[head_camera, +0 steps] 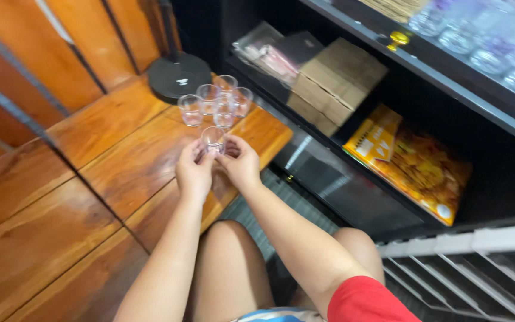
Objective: The person sits on the floor and transfers small clear glasses from a wooden bench to a lower shelf, arranging them in a row. The person then picks up a stack of plastic-wrapped rectangular items and places them into a cardboard box on the same shelf.
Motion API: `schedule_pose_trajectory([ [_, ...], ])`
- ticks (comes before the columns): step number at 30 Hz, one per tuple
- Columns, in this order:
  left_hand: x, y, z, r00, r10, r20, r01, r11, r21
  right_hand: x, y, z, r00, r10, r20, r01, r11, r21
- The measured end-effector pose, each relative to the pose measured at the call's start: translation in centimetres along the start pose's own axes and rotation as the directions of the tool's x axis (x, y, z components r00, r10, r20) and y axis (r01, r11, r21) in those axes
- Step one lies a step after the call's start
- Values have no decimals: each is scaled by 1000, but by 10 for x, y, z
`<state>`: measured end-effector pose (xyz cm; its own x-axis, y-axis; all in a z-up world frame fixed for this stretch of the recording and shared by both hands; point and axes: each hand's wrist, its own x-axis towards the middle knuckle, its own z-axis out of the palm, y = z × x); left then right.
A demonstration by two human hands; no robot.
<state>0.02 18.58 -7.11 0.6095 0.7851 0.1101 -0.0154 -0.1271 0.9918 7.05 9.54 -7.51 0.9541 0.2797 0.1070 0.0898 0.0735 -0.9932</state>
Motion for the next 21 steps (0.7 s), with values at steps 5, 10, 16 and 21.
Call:
schedule_pose_trajectory([
  [5,-37,38,51,995,39,96,-35,999,-41,-11,-40,-69,997,-15,-80,14,1000,-16],
  [10,-62,64,136,964,136,229,-99,981,-164,4,-58,-164,968,-91,-233,78,995,-64],
  [16,-96,99,239,878,156,452,-59,973,-221,13,-78,-284,914,-158,-374,106,982,-156],
  [21,-107,88,316,758,28,651,11,998,-56,25,-73,-352,874,-137,-466,8,963,-268],
])
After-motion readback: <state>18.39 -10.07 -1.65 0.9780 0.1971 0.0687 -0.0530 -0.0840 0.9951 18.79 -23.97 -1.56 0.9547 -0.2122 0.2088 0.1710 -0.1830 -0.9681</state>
